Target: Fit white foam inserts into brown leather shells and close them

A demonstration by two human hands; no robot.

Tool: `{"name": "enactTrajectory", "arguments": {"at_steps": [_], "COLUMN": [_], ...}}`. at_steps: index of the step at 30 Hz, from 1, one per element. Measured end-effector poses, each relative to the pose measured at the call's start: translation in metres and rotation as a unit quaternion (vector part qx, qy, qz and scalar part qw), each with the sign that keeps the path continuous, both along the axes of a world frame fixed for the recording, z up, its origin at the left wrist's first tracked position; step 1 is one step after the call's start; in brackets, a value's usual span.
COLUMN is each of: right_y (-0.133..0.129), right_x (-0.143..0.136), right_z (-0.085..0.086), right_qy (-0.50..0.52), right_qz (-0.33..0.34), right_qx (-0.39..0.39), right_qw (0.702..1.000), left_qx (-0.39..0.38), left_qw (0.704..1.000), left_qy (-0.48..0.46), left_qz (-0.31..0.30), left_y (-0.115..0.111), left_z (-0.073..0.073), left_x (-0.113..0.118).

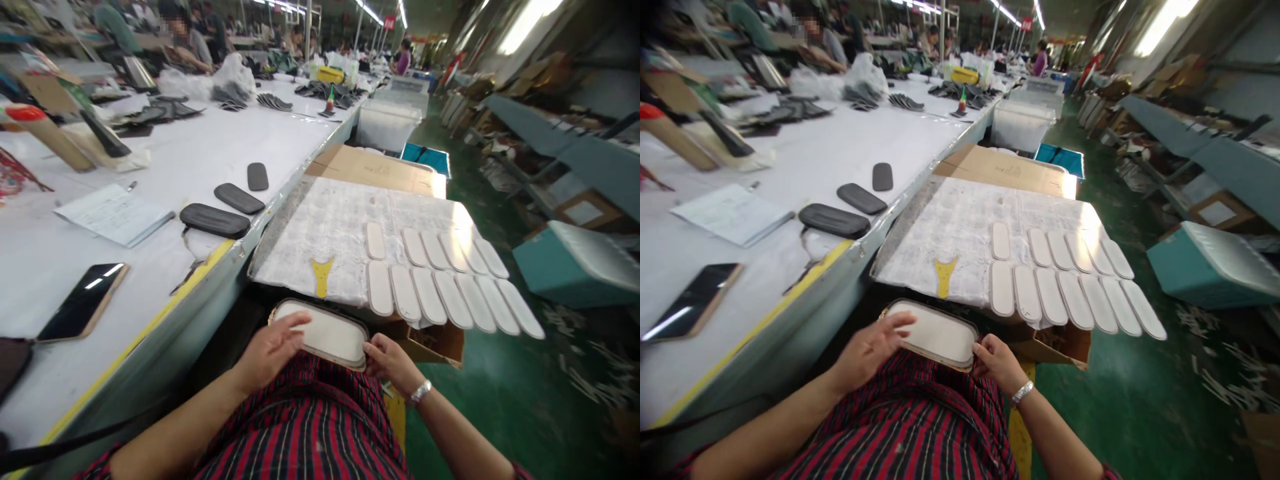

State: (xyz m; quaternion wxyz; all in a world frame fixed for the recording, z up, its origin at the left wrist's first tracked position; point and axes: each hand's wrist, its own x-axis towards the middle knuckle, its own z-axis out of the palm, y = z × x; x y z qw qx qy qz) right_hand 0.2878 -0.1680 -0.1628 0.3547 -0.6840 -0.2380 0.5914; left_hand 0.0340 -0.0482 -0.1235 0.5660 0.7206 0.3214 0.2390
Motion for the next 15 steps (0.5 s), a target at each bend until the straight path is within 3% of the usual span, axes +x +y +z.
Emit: {"name": "enactTrajectory", "arguments": {"at_steps": [2, 3, 5, 8, 12, 15], "right_y": [-0.002, -0.003, -0.004, -0.005, -0.003, 0.002], "right_x": [-0.001, -0.001, -0.001, 0.002, 0.004, 0.004], "right_z": [-0.001, -0.002, -0.004, -0.004, -0.003, -0.004], "right_qy": [0.033, 0.052, 0.089, 0.126, 0.132, 0.079], "right_qz": [-0.012, -0.019, -0.029, -0.04, -0.052, -0.039], "right_qx": [0.008, 0.01, 0.013, 0.009, 0.003, 0.0], "right_qw": [0.999, 0.998, 0.996, 0.991, 0.99, 0.996], "left_qx": [-0.122, -0.193, -0.31, -0.377, -0.398, -0.334], "left_qw": [0.964, 0.943, 0.923, 0.916, 0.915, 0.941], "left_qy": [-0.09, -0.106, -0.105, -0.09, -0.057, 0.046], "left_qz": [0.218, 0.248, 0.203, 0.104, 0.029, -0.018], "left_y": [0.022, 0.032, 0.047, 0.054, 0.06, 0.077], "left_z": [-0.014, -0.023, -0.041, -0.058, -0.055, -0.048], "left_x": [-0.023, -0.03, -0.037, -0.028, -0.016, -0.021]}}
